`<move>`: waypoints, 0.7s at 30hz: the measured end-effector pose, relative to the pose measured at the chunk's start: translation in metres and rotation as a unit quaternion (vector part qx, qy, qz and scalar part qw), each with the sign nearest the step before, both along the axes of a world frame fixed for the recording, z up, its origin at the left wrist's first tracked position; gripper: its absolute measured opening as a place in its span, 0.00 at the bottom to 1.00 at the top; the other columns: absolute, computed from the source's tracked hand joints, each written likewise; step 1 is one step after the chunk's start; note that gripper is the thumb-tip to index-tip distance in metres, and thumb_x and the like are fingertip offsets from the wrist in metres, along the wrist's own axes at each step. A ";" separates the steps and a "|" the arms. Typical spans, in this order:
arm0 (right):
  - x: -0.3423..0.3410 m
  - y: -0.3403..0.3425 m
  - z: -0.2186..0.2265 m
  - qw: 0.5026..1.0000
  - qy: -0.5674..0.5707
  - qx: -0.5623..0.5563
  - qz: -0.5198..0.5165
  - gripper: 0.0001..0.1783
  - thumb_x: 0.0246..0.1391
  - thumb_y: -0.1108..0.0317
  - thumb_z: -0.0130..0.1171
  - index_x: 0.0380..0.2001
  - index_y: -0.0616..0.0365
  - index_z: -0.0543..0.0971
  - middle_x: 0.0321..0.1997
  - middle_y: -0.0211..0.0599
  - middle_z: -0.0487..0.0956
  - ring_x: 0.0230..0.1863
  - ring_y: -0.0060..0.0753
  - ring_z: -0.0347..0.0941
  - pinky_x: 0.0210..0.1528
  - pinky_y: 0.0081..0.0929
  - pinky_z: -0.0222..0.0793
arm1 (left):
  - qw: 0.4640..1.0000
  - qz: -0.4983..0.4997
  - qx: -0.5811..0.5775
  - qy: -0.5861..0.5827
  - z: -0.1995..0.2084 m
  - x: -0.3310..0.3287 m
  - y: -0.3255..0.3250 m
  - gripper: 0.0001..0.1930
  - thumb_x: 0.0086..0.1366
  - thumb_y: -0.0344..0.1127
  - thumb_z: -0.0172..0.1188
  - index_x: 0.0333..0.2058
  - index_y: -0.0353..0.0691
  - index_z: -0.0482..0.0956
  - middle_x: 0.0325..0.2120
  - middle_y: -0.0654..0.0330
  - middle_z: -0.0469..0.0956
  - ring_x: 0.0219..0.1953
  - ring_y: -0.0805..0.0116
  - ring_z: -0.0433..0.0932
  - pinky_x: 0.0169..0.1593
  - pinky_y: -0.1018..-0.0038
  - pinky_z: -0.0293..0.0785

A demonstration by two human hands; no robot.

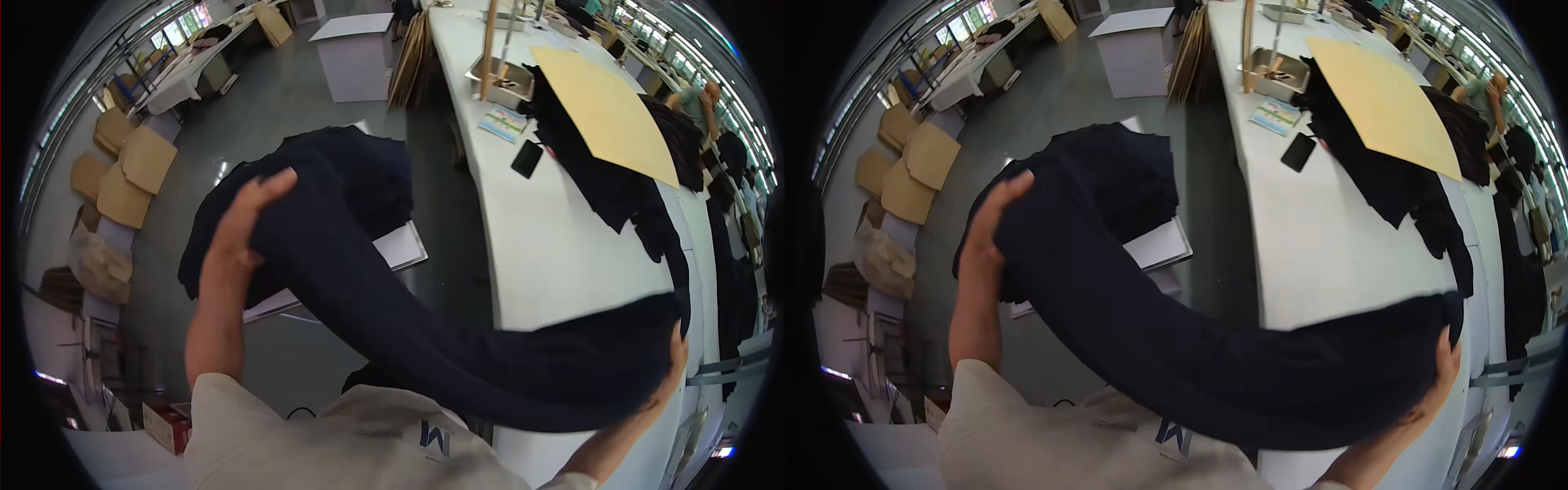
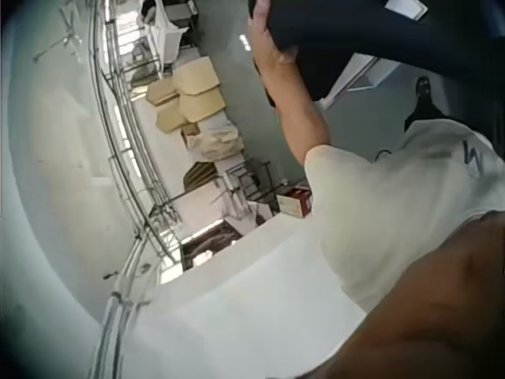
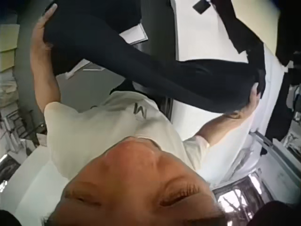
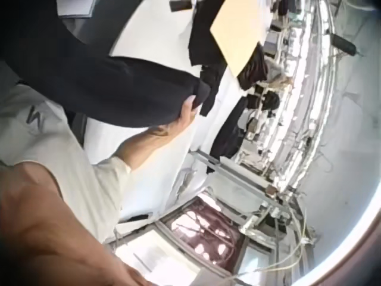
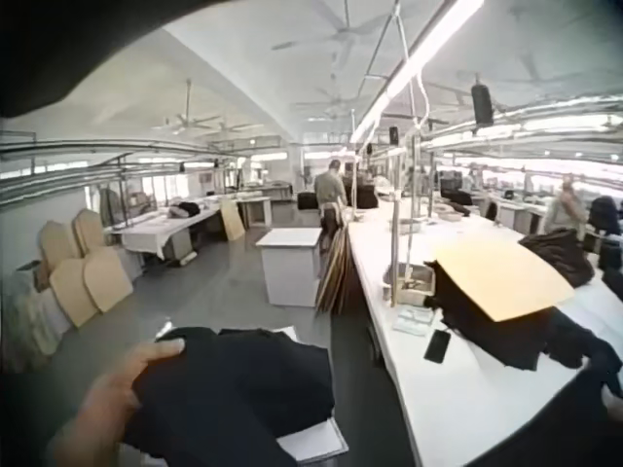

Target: Ironing and pressing black t-shirts using an industrial iron and a wooden paddle in a factory setting.

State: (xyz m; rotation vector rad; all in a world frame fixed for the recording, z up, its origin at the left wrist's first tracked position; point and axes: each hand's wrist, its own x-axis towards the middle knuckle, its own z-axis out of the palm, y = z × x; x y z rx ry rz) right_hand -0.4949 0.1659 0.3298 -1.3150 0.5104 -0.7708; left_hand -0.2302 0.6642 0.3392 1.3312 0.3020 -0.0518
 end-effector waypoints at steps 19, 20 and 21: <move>0.415 0.240 -0.170 0.915 0.209 -0.143 0.315 0.31 0.62 0.59 0.69 0.63 0.65 0.75 0.45 0.40 0.84 0.33 0.23 0.77 0.31 0.22 0.72 | 0.936 0.208 0.281 0.032 -0.158 -0.047 0.332 0.30 0.70 0.46 0.66 0.63 0.34 0.72 0.56 0.56 0.78 0.56 0.63 0.78 0.58 0.66 0.75; 0.408 0.218 -0.182 0.934 0.200 -0.096 0.280 0.31 0.63 0.59 0.67 0.64 0.64 0.74 0.45 0.39 0.84 0.30 0.21 0.74 0.28 0.21 0.69 | 0.935 0.197 0.286 0.068 -0.201 -0.066 0.329 0.27 0.70 0.46 0.65 0.61 0.36 0.73 0.54 0.56 0.79 0.54 0.63 0.78 0.55 0.67 0.76; 0.396 0.191 -0.189 0.952 0.187 -0.052 0.238 0.31 0.65 0.58 0.65 0.65 0.63 0.74 0.44 0.38 0.84 0.28 0.19 0.71 0.25 0.20 0.65 | 0.934 0.187 0.285 0.110 -0.247 -0.091 0.330 0.25 0.71 0.45 0.63 0.60 0.37 0.74 0.52 0.57 0.80 0.52 0.64 0.79 0.53 0.68 0.76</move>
